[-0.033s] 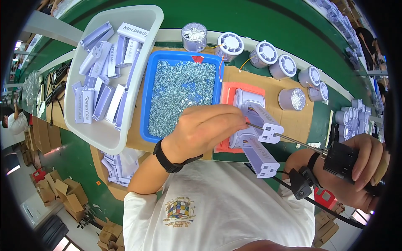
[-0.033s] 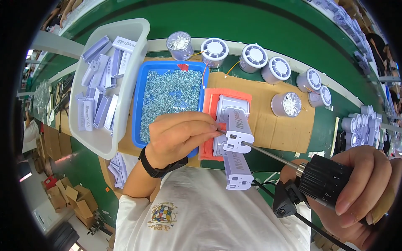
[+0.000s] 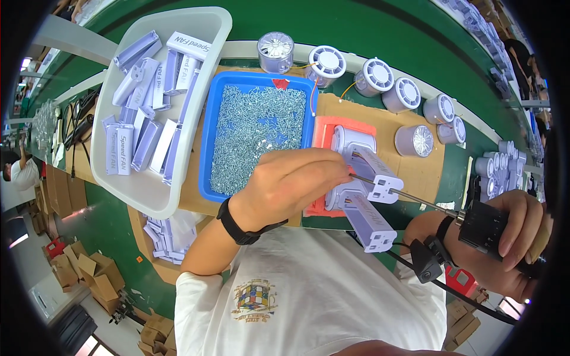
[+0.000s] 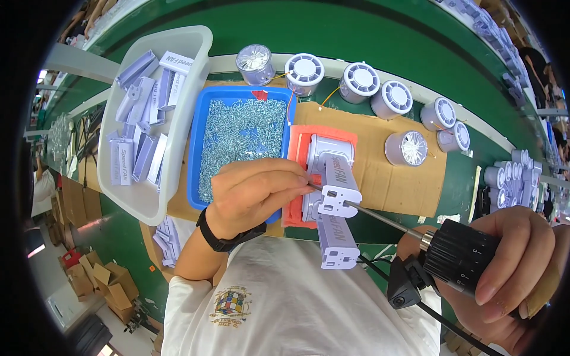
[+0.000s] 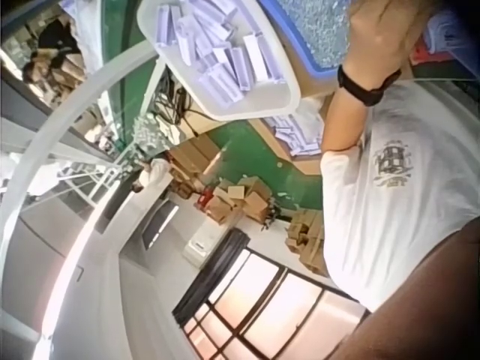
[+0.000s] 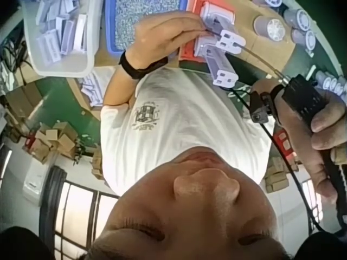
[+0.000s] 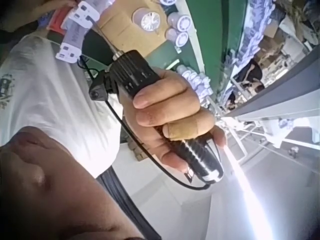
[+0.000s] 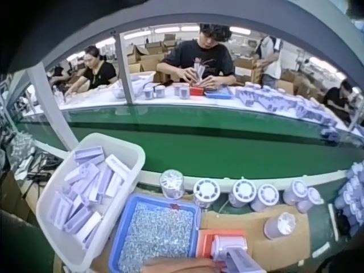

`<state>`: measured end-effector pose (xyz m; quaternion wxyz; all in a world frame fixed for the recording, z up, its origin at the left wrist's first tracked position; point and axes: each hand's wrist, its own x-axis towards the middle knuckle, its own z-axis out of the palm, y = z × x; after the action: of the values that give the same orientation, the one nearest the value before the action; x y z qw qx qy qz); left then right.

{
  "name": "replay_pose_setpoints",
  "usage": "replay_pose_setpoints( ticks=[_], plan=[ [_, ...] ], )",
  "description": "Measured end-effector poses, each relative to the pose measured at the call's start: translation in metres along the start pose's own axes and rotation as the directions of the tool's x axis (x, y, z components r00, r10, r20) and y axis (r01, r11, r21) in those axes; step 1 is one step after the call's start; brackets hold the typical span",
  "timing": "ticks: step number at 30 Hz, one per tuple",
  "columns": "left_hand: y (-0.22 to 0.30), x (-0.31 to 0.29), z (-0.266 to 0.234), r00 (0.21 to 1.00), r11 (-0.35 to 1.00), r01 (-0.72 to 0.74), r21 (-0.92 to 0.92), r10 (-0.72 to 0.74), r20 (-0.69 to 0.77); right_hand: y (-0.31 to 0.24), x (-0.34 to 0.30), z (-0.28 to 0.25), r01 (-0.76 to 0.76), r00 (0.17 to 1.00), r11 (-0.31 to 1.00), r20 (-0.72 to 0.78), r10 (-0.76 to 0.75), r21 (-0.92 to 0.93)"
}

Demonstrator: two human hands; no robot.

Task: The person picks up a screw from a tray, places it into a fan handle, and drives it in with a power screwdriver. They then pick up a fan head and a handle, thread the wires through, and press the two components together.

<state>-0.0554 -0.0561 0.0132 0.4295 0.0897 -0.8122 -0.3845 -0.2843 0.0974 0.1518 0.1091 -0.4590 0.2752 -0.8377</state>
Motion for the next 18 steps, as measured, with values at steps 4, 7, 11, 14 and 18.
replay_pose_setpoints(
  ticks=[4,7,11,14,18],
  plan=[
    [0.004,-0.002,0.001,0.999,0.998,-0.004,0.065,0.002,0.037,-0.010,-0.007,0.000,0.097,0.977,0.939,-0.146,-0.153,-0.331],
    [0.004,-0.002,0.001,0.999,0.998,-0.016,0.068,0.014,0.035,-0.024,0.000,-0.028,0.294,0.926,0.886,-0.123,-0.357,-0.358],
    [0.007,0.000,0.005,0.999,0.998,0.007,0.069,-0.010,0.041,0.003,0.003,-0.003,0.051,0.994,0.998,0.092,-0.054,0.034],
    [0.008,-0.001,0.004,0.998,0.991,0.052,0.125,-0.055,0.024,0.010,0.004,0.009,-0.162,0.957,0.972,0.267,0.113,0.172],
    [0.006,-0.002,0.009,0.989,0.957,0.124,0.261,-0.139,0.040,0.012,0.005,0.008,-0.132,0.953,0.986,0.285,0.099,0.098]
  ],
)
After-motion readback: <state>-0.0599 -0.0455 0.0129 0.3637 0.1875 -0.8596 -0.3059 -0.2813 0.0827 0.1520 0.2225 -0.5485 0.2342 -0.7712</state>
